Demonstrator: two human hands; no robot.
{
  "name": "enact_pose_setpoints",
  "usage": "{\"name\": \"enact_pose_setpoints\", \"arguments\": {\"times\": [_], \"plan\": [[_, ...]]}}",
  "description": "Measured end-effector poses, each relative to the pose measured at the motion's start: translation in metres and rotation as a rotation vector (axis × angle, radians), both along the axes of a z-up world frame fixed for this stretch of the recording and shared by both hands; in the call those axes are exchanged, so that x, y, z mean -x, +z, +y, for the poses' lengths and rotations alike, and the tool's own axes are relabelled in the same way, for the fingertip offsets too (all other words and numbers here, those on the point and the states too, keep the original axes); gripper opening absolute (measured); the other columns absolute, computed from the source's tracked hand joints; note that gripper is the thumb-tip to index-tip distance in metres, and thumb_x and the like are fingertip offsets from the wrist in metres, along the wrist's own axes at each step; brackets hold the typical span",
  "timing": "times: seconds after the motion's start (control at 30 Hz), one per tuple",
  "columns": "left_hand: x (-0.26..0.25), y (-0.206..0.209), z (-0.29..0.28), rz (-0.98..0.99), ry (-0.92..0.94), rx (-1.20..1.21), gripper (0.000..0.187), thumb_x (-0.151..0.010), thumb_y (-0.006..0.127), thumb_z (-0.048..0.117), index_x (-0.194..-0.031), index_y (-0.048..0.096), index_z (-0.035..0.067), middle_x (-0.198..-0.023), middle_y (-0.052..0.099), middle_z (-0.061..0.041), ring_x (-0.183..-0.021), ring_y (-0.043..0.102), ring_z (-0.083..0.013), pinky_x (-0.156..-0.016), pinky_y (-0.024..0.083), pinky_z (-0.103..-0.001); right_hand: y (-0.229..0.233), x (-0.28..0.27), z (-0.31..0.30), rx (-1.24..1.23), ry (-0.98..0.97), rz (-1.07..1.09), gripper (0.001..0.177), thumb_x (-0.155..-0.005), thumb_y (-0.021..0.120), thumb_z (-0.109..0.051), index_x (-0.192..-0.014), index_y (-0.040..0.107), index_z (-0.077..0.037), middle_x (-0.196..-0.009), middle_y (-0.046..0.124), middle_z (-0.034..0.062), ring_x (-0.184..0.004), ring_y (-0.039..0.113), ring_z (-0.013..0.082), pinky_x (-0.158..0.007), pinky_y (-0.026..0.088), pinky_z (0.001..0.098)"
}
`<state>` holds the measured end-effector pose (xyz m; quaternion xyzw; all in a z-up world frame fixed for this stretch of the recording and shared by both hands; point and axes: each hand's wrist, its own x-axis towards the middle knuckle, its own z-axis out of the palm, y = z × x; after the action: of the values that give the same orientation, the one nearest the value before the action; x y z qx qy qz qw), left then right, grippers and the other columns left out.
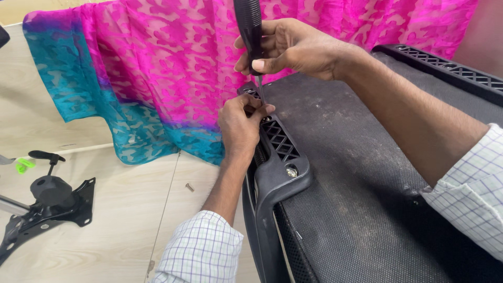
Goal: The person attaches a metal base to an office chair seat using a screwdriver. They align the base, insert screws, and tighten them to secure the components together.
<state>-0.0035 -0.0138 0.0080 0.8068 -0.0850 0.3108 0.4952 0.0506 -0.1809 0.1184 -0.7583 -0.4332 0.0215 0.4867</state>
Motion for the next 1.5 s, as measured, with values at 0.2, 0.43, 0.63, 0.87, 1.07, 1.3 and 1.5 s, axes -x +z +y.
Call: {"name": "enact_pose_setpoints", "arguments": {"times": [0.2,0.43,0.63,0.87,1.07,1.3,1.5], "plan": [[0.003,-0.004,-0.002,0.032,0.003,-0.017,0.016,-0.081,0.082,0.016,-0.087,0.077,0.003,-0.077,0.078,-0.007,-0.069,0.076,-0.0171,-0.066,0.057,-0.033,-0.004,0.002,0.004,-0.051,-0.053,-0.068,0.05,-0.084,0.086,-0.021,-0.126,0.066,-0.003,-0.109,0.074,0.0104,-0.106,0.074,0.0199,-0.101,0.064,0.0422],[0.012,0.0,-0.006,0.131,0.033,0.051,0.029,-0.072,0.092,0.024,-0.082,0.074,0.004,-0.072,0.076,-0.006,-0.066,0.073,-0.0162,-0.064,0.056,-0.033,-0.007,0.005,0.011,0.01,-0.21,-0.255,0.052,-0.077,0.093,-0.032,-0.111,0.066,-0.004,-0.089,0.068,0.0092,-0.087,0.07,0.0189,-0.074,0.059,0.0331],[0.008,-0.004,-0.009,0.04,0.011,0.093,0.019,-0.075,0.087,0.011,-0.076,0.07,0.002,-0.071,0.077,-0.005,-0.064,0.075,-0.0134,-0.062,0.057,-0.03,-0.008,0.007,0.015,0.123,-0.23,-0.265,0.045,-0.085,0.09,-0.036,-0.109,0.072,-0.002,-0.096,0.073,0.0104,-0.097,0.072,0.0212,-0.086,0.057,0.0378],[0.009,-0.009,-0.009,-0.038,0.032,0.028,0.013,-0.078,0.084,0.009,-0.086,0.076,0.003,-0.076,0.077,-0.007,-0.068,0.075,-0.0145,-0.063,0.056,-0.031,0.008,0.013,0.001,0.078,0.033,0.002,0.054,-0.083,0.077,-0.018,-0.133,0.059,-0.009,-0.122,0.073,0.0099,-0.122,0.069,0.0222,-0.112,0.05,0.0431],[0.018,-0.008,-0.011,-0.004,0.007,0.045,0.019,-0.079,0.086,0.015,-0.091,0.075,0.005,-0.079,0.078,-0.006,-0.072,0.075,-0.0169,-0.068,0.056,-0.034,0.004,0.007,0.003,0.004,-0.006,-0.031,0.048,-0.083,0.086,-0.018,-0.123,0.065,-0.002,-0.115,0.073,0.0136,-0.116,0.074,0.025,-0.108,0.061,0.0445],[0.012,-0.004,-0.008,-0.001,0.041,-0.065,0.031,-0.073,0.088,0.014,-0.098,0.071,0.005,-0.076,0.076,-0.007,-0.072,0.074,-0.0191,-0.067,0.053,-0.036,-0.001,0.006,-0.001,0.094,-0.194,-0.212,0.066,-0.073,0.093,-0.027,-0.125,0.059,-0.002,-0.111,0.07,0.013,-0.11,0.072,0.0251,-0.099,0.061,0.0457],[0.004,-0.003,-0.006,0.128,0.008,-0.083,0.018,-0.076,0.086,0.013,-0.084,0.072,0.005,-0.074,0.077,-0.005,-0.068,0.076,-0.0164,-0.065,0.056,-0.034,0.006,0.015,-0.005,0.192,-0.139,-0.29,0.051,-0.089,0.079,-0.035,-0.123,0.062,-0.002,-0.111,0.07,0.0175,-0.11,0.071,0.0279,-0.096,0.059,0.0462]]}}
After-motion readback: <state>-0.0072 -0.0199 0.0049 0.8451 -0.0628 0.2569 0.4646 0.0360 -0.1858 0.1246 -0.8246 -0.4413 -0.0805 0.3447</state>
